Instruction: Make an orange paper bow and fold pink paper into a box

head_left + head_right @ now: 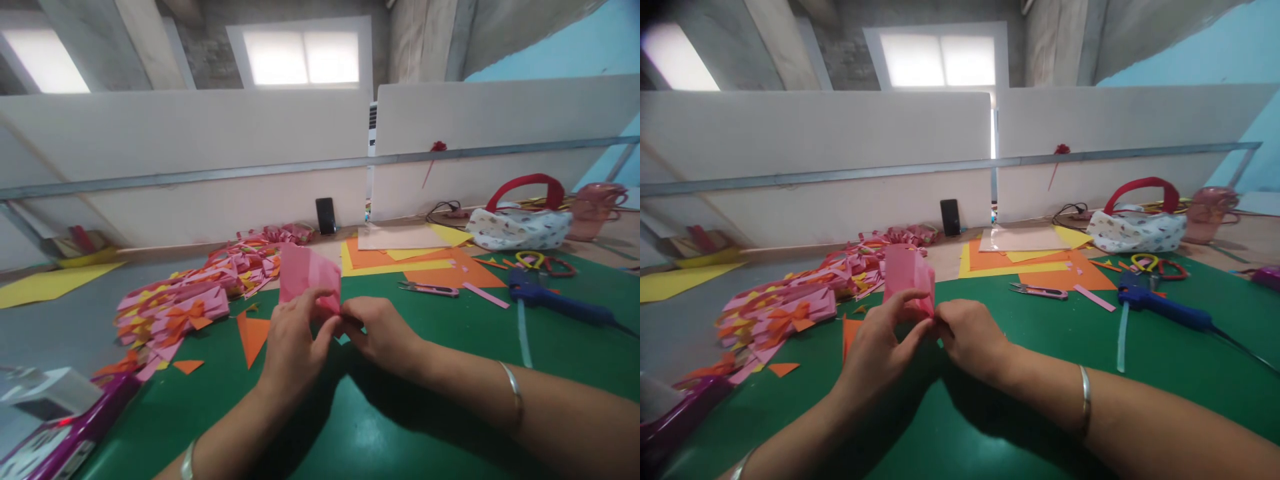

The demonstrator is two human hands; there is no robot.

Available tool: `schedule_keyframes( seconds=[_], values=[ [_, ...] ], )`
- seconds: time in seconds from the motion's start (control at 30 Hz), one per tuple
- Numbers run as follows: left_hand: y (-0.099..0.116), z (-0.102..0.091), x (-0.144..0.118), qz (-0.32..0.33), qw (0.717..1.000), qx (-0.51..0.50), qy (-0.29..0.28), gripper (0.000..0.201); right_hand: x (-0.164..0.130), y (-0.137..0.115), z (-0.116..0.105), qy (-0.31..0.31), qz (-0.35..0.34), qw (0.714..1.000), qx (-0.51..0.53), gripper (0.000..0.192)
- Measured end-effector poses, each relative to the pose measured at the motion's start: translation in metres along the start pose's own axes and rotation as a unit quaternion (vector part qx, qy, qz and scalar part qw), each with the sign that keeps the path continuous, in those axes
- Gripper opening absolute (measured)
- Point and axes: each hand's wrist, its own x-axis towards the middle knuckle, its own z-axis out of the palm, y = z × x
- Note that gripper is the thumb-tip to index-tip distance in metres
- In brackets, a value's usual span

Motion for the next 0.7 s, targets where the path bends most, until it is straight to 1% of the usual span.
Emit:
schedule_keyframes(
  seconds=[0.07, 0.13, 0.2, 0.27, 0.33, 0.4, 0.47, 0.53, 0.6, 0.63, 0.67, 0.7],
  values=[
    [-0.001, -0.002, 0.000, 0.008, 0.999, 0.000, -0.032, 0.034, 0.000, 0.000, -0.003, -0.001, 0.015, 1.000, 0.005, 0.015],
    [-0.004, -0.005, 0.000, 0.030, 0.997, 0.002, -0.067, 0.042, 0.001, 0.001, -0.005, 0.000, 0.034, 0.999, 0.023, 0.013],
    [-0.009, -0.008, 0.002, 0.055, 0.995, 0.004, -0.085, 0.052, 0.003, 0.004, -0.005, -0.009, 0.072, 0.996, 0.055, 0.013],
    [-0.015, -0.011, 0.006, 0.076, 0.994, 0.014, -0.072, 0.055, 0.005, 0.010, -0.002, -0.031, 0.122, 0.988, 0.088, 0.014],
    [-0.020, -0.013, 0.009, 0.099, 0.993, 0.036, -0.045, 0.047, 0.007, 0.018, 0.000, -0.063, 0.156, 0.979, 0.111, 0.014],
    [-0.023, -0.013, 0.012, 0.119, 0.990, 0.067, -0.044, 0.037, 0.009, 0.025, 0.001, -0.090, 0.161, 0.975, 0.121, 0.014],
    [-0.025, -0.011, 0.013, 0.129, 0.985, 0.099, -0.061, 0.034, 0.011, 0.031, -0.001, -0.106, 0.157, 0.975, 0.116, 0.010],
    [-0.024, -0.011, 0.014, 0.128, 0.983, 0.119, -0.057, 0.038, 0.013, 0.033, -0.004, -0.111, 0.154, 0.976, 0.103, 0.008],
    [-0.022, -0.011, 0.014, 0.124, 0.985, 0.120, -0.028, 0.040, 0.014, 0.034, -0.007, -0.112, 0.149, 0.979, 0.086, 0.007],
    [-0.021, -0.012, 0.014, 0.123, 0.985, 0.119, -0.017, 0.039, 0.014, 0.033, -0.008, -0.112, 0.144, 0.980, 0.077, 0.008],
    [-0.020, -0.013, 0.014, 0.123, 0.985, 0.121, -0.018, 0.035, 0.014, 0.033, -0.009, -0.110, 0.137, 0.982, 0.067, 0.009],
    [-0.019, -0.013, 0.014, 0.125, 0.984, 0.125, -0.034, 0.029, 0.014, 0.032, -0.010, -0.108, 0.129, 0.984, 0.057, 0.010]
  ],
)
